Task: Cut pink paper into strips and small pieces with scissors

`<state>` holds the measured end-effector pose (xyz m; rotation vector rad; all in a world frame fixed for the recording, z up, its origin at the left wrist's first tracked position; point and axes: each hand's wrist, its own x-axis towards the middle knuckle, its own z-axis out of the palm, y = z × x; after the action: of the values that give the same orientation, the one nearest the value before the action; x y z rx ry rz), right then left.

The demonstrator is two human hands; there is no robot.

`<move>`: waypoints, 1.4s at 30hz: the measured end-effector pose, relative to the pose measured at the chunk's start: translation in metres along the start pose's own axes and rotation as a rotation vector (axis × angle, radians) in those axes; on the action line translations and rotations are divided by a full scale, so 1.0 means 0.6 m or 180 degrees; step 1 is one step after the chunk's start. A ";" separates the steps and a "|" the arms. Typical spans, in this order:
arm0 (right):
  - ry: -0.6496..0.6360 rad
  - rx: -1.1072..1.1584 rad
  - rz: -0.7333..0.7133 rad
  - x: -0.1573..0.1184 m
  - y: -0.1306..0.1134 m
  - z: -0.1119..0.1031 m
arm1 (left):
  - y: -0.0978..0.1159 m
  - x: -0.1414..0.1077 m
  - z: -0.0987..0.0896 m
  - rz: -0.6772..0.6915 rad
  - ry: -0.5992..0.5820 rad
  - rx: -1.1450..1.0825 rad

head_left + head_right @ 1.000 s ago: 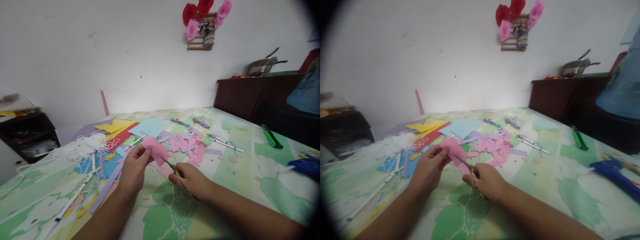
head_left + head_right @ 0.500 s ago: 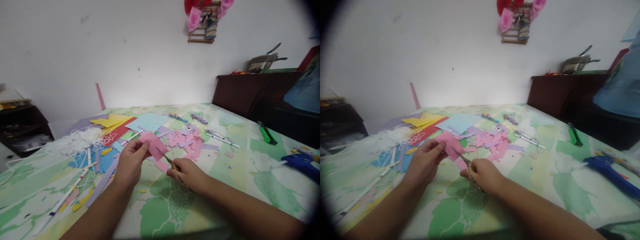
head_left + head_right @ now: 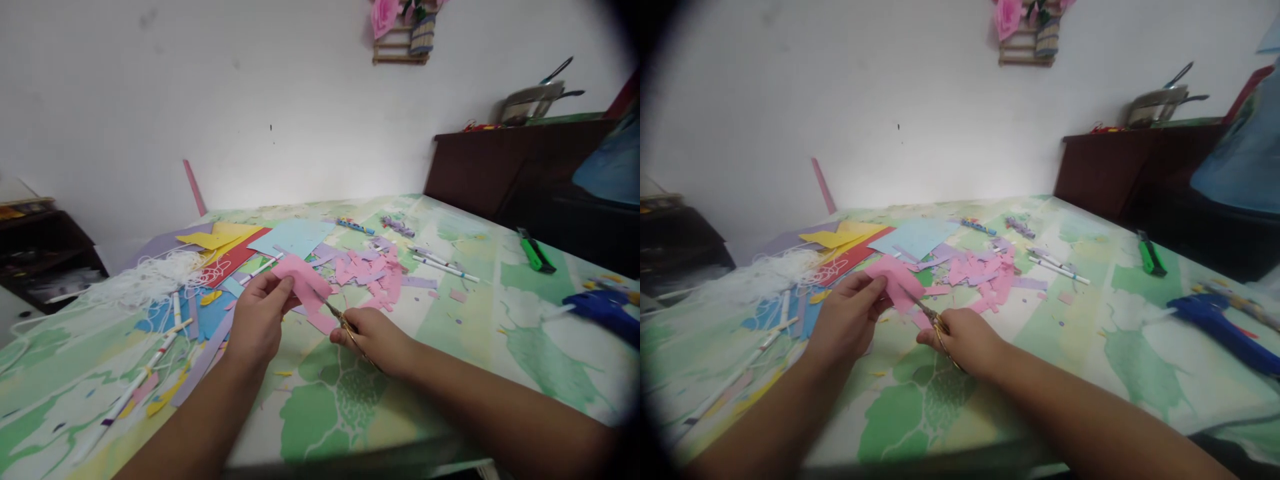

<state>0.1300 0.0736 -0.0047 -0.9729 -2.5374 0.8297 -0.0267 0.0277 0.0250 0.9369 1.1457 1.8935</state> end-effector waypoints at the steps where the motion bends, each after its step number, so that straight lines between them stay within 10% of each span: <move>1: 0.0002 -0.0007 0.0005 0.000 -0.001 -0.001 | 0.000 0.000 0.001 0.0020 0.0012 0.0002; 42: -0.0070 0.0207 -0.0419 -0.011 -0.005 0.000 | 0.008 -0.013 -0.003 0.0203 -0.0155 0.0793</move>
<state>0.1333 0.0676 -0.0031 -0.7719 -2.5438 0.8826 -0.0257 0.0183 0.0272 1.1609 1.3584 1.7941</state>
